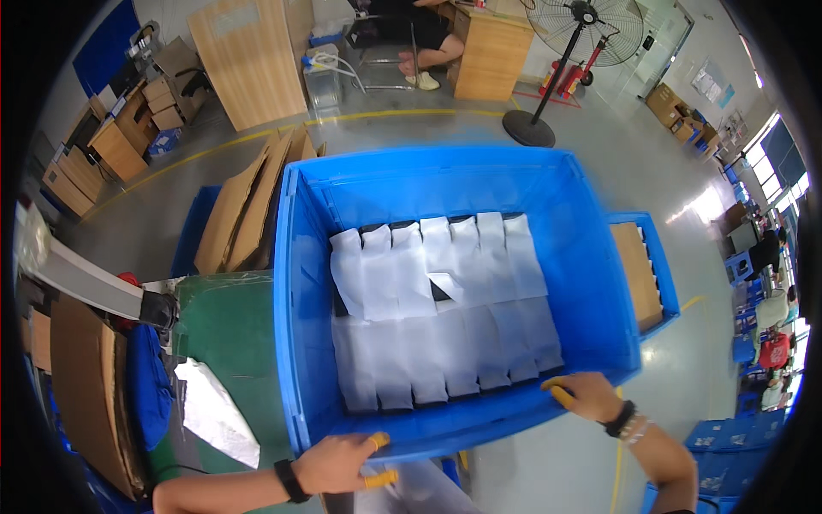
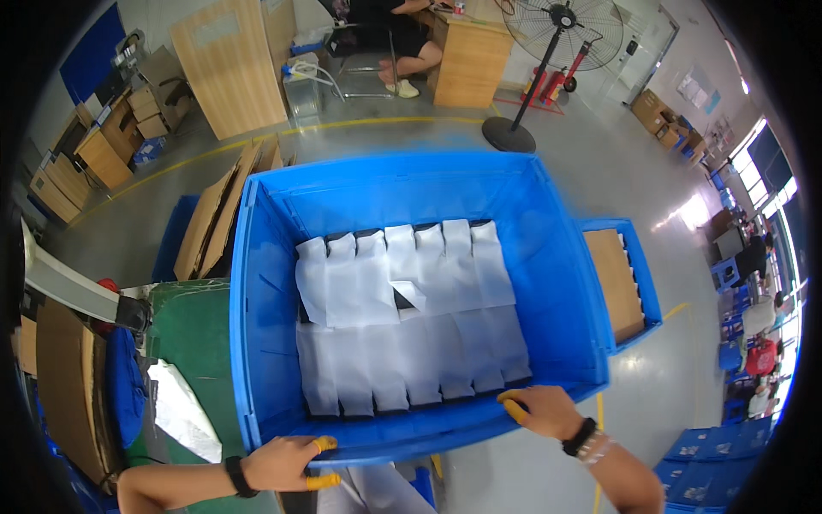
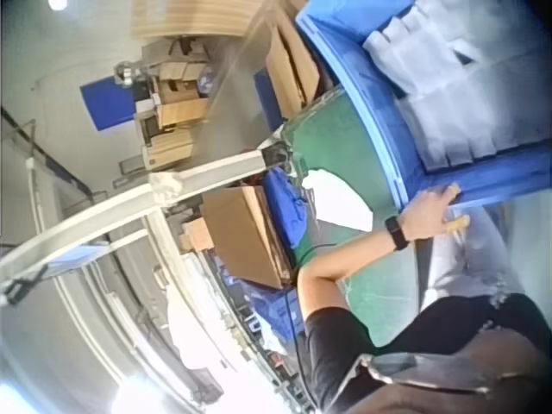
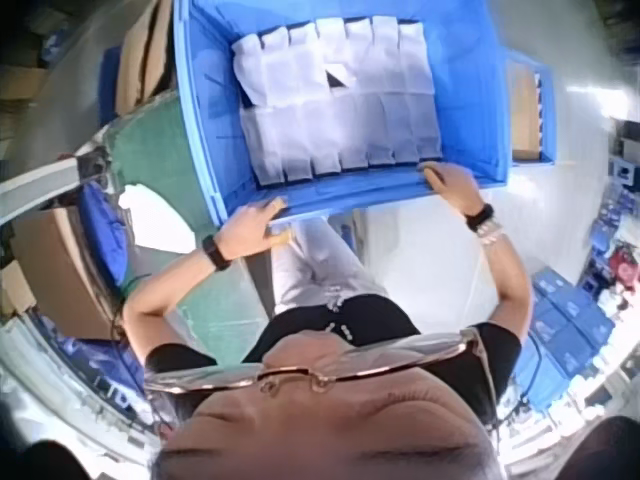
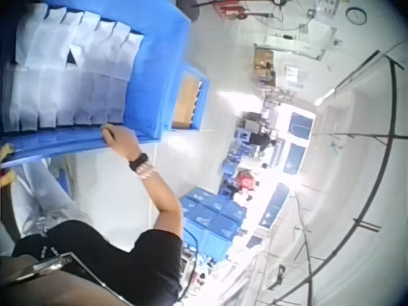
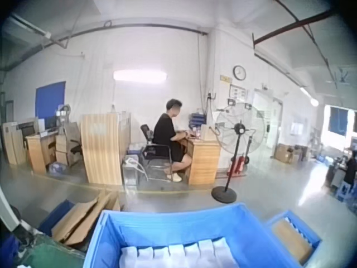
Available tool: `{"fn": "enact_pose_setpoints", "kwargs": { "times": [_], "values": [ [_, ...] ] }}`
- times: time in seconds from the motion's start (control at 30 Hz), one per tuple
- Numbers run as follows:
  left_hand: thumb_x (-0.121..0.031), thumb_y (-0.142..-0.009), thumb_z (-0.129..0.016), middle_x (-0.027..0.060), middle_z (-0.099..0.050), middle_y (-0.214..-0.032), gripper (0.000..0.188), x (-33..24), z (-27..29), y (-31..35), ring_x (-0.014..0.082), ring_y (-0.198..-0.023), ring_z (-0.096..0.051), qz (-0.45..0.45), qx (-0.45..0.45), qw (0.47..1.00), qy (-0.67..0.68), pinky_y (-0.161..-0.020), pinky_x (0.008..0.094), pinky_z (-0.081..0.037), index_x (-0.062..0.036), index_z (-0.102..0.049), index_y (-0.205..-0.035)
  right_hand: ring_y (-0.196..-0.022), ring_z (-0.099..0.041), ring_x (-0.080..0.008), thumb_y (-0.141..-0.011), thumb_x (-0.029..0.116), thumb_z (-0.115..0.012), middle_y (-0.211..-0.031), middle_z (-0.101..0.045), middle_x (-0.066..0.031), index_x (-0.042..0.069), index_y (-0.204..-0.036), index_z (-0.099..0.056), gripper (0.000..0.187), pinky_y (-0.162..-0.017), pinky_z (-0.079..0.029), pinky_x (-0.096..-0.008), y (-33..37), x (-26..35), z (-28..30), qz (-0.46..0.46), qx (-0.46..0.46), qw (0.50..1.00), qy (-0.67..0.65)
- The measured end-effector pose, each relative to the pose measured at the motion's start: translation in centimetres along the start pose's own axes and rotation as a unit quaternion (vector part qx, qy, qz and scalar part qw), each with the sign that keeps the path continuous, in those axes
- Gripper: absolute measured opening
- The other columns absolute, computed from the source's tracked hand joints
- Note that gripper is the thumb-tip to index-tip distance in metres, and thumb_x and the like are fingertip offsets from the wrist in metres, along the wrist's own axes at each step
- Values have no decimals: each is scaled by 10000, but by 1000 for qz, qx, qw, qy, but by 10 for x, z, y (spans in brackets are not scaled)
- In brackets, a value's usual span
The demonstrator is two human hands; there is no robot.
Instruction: The worker is inserting black plastic components into white foam sleeves, stacking them on cardboard, and then organizing them into blue storage bins for transport.
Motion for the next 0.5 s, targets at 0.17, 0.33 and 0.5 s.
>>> {"fn": "enact_pose_setpoints", "kwargs": {
  "times": [0.17, 0.33, 0.5],
  "values": [
    [-497, -803, -493, 174, -571, -926, 488, 7, 0, 1, 357, -850, -564, 79, -4, 996, 38, -714, 424, -468, -74, -489, -1049, -759, -578, -280, -790, 238, -495, -784, -616, -90, 111, -880, -619, 199, -634, -455, -389, -14, -10, -9, -24, 2, 999, -29],
    [-479, -806, -494, 165, -560, -914, 483, -1, 8, -5, 342, -848, -555, 80, -11, 997, 1, -717, 413, -459, -70, -498, -1060, -683, -562, -263, -756, 196, -524, -687, -569, -72, 105, -781, -598, 120, -582, -460, -384, -9, -15, 3, 4, -72, 997, 14],
    [-480, -798, -500, 159, -560, -917, 495, -5, 8, -5, 336, -844, -559, 85, -17, 996, -13, -720, 402, -463, -63, -514, -1064, -711, -568, -278, -764, 197, -510, -723, -591, -92, 103, -781, -608, 137, -631, -458, -384, -9, -17, -2, -12, -49, 999, 12]
  ]
}}
Point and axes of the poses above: each hand's wrist, its own y-axis away from the middle knuckle, its own z-axis out of the back of the hand, x = y × z, the point moved 6 cm from there along -y, towards the middle knuckle
